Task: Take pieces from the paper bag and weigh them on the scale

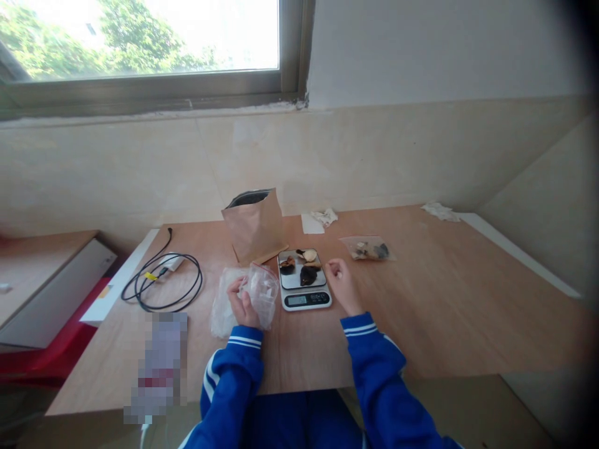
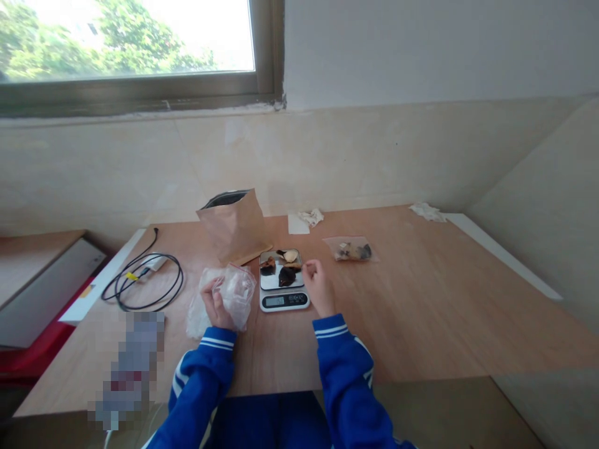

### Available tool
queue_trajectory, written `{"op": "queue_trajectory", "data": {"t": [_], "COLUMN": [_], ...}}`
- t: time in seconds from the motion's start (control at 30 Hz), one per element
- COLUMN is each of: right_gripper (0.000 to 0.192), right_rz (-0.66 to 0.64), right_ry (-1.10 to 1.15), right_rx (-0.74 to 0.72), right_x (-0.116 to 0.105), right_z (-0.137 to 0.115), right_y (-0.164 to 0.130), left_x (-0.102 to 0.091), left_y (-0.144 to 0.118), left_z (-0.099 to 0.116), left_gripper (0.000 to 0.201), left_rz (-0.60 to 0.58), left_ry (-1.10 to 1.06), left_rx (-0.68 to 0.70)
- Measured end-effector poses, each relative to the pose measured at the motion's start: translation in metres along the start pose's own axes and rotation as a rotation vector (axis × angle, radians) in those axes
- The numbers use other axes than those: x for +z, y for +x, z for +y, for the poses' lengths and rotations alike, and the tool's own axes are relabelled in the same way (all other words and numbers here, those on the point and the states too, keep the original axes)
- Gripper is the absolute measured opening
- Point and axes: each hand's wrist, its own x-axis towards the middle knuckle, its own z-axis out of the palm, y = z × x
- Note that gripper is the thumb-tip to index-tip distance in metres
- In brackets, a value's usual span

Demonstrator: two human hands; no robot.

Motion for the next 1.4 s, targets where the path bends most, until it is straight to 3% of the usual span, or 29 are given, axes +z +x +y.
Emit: {"op": "queue_trajectory", "data": {"t": [0.1, 0.2, 0.37, 0.6, 0.73, 0.9, 1.0, 1.2, 1.3, 1.4], "right_gripper": [0.029, 0.026, 0.030, 0.038, 0.037, 0.025, 0.025, 0.031, 0.024, 0.017], "right_rz": [-0.138, -0.184, -0.145, 0.043, 0.022, -0.209, -0.266, -0.271, -0.262, -0.195], "right_ry": [-0.091, -0.091, -0.053, -0.081, -0.194, -0.282, -0.341, -0.360, -0.386, -0.423], "right_rx": [-0.050, -0.087, -0.077, 0.012, -0.017, -0.308, -0.369, -0.380, -0.364, -0.311], "right_x": [0.008, 0.012, 0.001, -0.033, -0.030, 0.012, 0.036, 0.048, 0.034, 0.006], "right_z": [0.007, 0.014, 0.025, 0.058, 0.027, -0.048, -0.073, -0.079, -0.073, -0.053], "right_y": [0.021, 0.030, 0.021, 0.006, 0.009, 0.014, 0.018, 0.023, 0.026, 0.029], "left_x": [0.000, -0.001, -0.001, -0.001, 0.000, 0.000, -0.001, -0.002, -0.002, -0.001], "left_y": [0.000, 0.000, 0.000, -0.002, -0.001, 0.000, 0.000, -0.001, -0.002, -0.002], "left_z": [0.000, 0.000, -0.001, -0.003, -0.001, 0.001, -0.001, -0.006, -0.005, -0.001], "left_gripper": [0.035, 0.034, 0.034, 0.038, 0.039, 0.037, 0.039, 0.041, 0.042, 0.043], "left_rz": [-0.003, -0.011, -0.013, -0.016, -0.007, -0.018, -0.018, -0.018, -0.005, -0.003], "left_ry": [0.012, 0.027, 0.016, -0.002, 0.001, 0.006, 0.007, 0.018, 0.019, 0.023], "left_rx": [-0.010, 0.001, 0.019, -0.068, -0.058, -0.026, -0.048, -0.064, -0.081, -0.082]}}
